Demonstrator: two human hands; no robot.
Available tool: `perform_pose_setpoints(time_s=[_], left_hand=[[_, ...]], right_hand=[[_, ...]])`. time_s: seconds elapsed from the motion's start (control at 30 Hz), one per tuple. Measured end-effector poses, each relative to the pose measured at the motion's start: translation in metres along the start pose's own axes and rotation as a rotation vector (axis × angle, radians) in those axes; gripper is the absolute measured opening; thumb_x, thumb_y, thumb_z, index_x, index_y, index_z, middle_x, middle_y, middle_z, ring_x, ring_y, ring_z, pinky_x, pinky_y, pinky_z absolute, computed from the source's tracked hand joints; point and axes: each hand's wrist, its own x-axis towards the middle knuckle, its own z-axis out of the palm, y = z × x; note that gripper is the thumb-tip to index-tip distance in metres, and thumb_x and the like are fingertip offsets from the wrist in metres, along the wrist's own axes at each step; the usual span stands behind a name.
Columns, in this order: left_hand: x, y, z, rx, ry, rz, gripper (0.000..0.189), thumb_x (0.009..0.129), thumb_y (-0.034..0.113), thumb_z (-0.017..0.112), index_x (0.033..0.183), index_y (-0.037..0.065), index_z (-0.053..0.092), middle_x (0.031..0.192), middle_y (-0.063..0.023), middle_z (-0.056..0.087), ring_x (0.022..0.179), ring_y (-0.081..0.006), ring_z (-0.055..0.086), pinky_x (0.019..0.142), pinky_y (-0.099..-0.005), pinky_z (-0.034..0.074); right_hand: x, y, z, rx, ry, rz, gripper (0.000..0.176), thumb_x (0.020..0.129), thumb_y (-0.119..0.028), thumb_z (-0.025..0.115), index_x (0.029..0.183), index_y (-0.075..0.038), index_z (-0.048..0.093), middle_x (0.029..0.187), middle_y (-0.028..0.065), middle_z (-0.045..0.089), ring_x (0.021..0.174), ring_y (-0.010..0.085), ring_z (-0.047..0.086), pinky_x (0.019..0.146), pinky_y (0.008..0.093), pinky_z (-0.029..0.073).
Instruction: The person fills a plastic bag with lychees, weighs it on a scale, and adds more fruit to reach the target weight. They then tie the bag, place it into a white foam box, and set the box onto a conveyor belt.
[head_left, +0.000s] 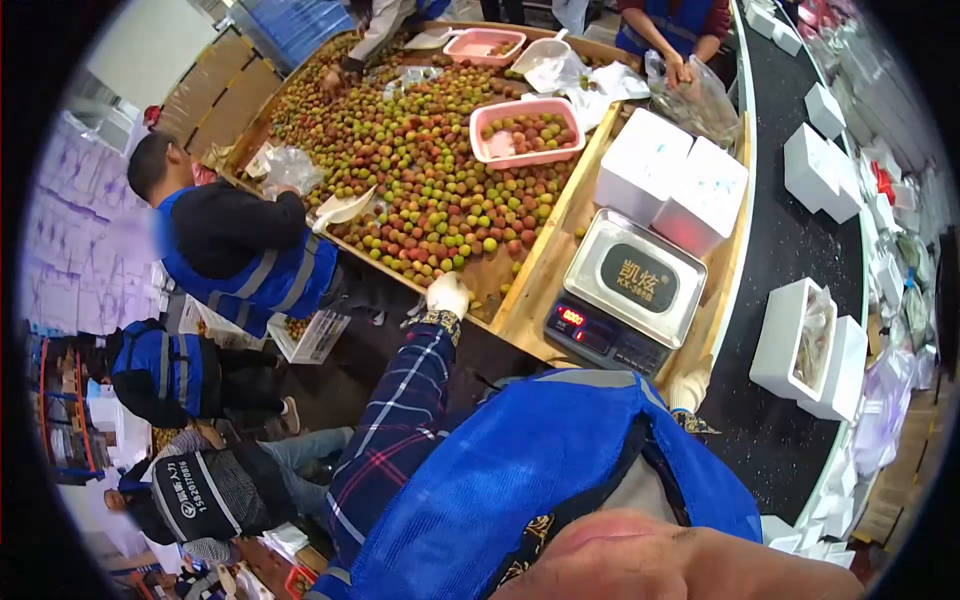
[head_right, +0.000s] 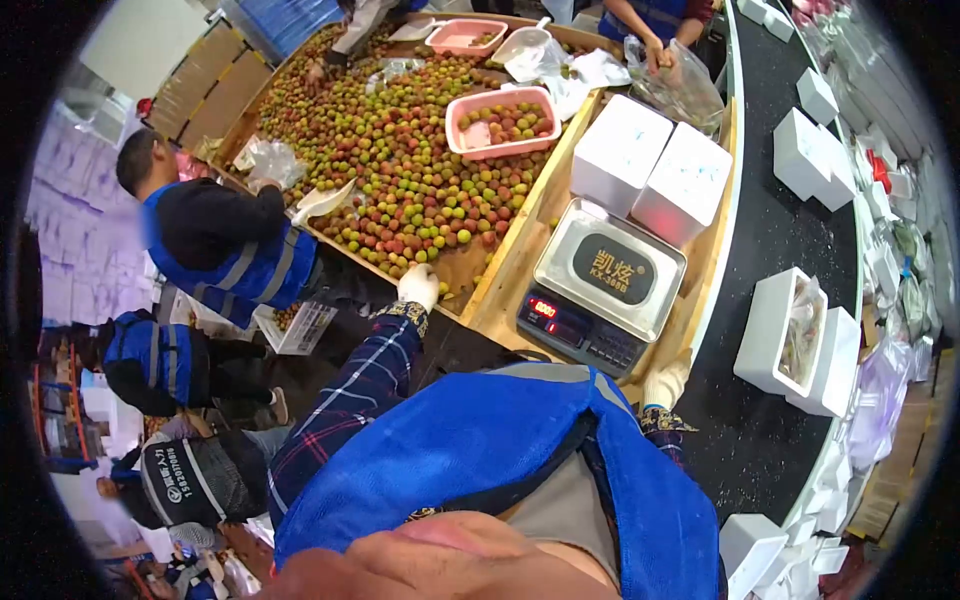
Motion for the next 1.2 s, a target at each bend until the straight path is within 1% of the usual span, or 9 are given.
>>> perform_pose_setpoints(time_s=[0.07,0.13,0.2,0.27,0.3,0.83,0.93,1.0,1.2], left_hand=[[-0.01,-0.001,0.015,0.205,-0.039,0.186,0.026,0.096,0.029,0.06,0.102,0.013,0.079,0.098,-0.0172,0.078,0.096,-0.0384,0.075,0.102,-0.0535,0.051],[-0.008,0.004,0.016,0.157,-0.003,0.152,0.03,0.099,0.031,0.055,0.092,0.011,0.077,0.097,-0.0167,0.078,0.097,-0.0362,0.074,0.104,-0.0547,0.045],[-0.007,0.011,0.011,0.157,-0.056,0.123,0.03,0.1,0.031,0.055,0.091,0.011,0.076,0.096,-0.0164,0.078,0.096,-0.0365,0.074,0.101,-0.0557,0.044],[-0.008,0.01,0.011,0.139,-0.048,0.124,0.031,0.1,0.032,0.054,0.093,0.012,0.076,0.098,-0.0157,0.078,0.097,-0.0366,0.074,0.101,-0.0552,0.044],[-0.007,0.008,0.012,0.125,-0.029,0.13,0.031,0.101,0.033,0.054,0.094,0.012,0.077,0.099,-0.015,0.077,0.097,-0.0367,0.073,0.101,-0.0546,0.044],[-0.003,0.014,0.013,0.117,-0.144,0.142,0.023,0.095,0.029,0.061,0.093,0.013,0.077,0.098,-0.0127,0.076,0.098,-0.0366,0.071,0.097,-0.0523,0.046],[-0.018,0.006,0.015,0.079,-0.075,0.176,0.021,0.095,0.028,0.062,0.095,0.013,0.077,0.097,-0.0118,0.075,0.098,-0.0358,0.071,0.097,-0.0522,0.046],[-0.017,0.007,0.014,0.062,-0.045,0.175,0.021,0.092,0.027,0.061,0.084,0.014,0.075,0.095,-0.0133,0.075,0.096,-0.0385,0.071,0.094,-0.0515,0.047],[-0.032,0.01,-0.004,0.1,-0.08,0.167,0.022,0.093,0.028,0.06,0.096,0.015,0.079,0.104,-0.0104,0.076,0.1,-0.0363,0.072,0.096,-0.0523,0.047]], right_hand=[[0.006,0.029,0.028,0.021,0.14,-0.097,0.074,0.095,-0.016,0.059,0.161,0.009,0.036,0.156,0.0368,0.047,0.146,0.0503,0.045,0.125,0.0498,0.036],[0.028,0.083,0.073,-0.059,0.244,-0.229,0.074,0.095,-0.018,0.061,0.16,0.008,0.037,0.154,0.037,0.049,0.143,0.0514,0.048,0.123,0.0499,0.038],[0.02,0.059,0.054,-0.051,0.216,-0.127,0.076,0.096,-0.029,0.067,0.157,0.009,0.043,0.15,0.0365,0.054,0.139,0.0518,0.052,0.121,0.0498,0.041],[0.036,0.059,0.069,-0.179,0.164,0.199,0.083,0.094,-0.041,0.073,0.153,0.01,0.046,0.143,0.0364,0.06,0.134,0.0511,0.057,0.117,0.0491,0.045],[0.01,-0.003,0.02,-0.095,0.195,0.06,0.086,0.091,-0.046,0.076,0.15,0.011,0.049,0.139,0.0362,0.063,0.131,0.0506,0.06,0.113,0.0496,0.049],[0.016,-0.014,0.018,-0.211,0.093,0.157,0.09,0.097,-0.047,0.07,0.163,0.004,0.033,0.139,0.0331,0.061,0.127,0.048,0.061,0.108,0.0504,0.05],[0.011,-0.008,0.014,-0.211,0.068,0.148,0.087,0.097,-0.044,0.07,0.162,0.004,0.035,0.135,0.0317,0.065,0.122,0.0475,0.064,0.104,0.0501,0.053],[0.012,-0.007,0.014,-0.219,0.073,0.143,0.085,0.097,-0.042,0.07,0.16,0.004,0.037,0.132,0.0314,0.066,0.119,0.0479,0.066,0.101,0.0506,0.054],[0.01,0.005,0.011,-0.186,0.055,0.188,0.088,0.092,-0.049,0.074,0.156,0.003,0.043,0.128,0.0348,0.068,0.119,0.0514,0.065,0.102,0.0555,0.053]])
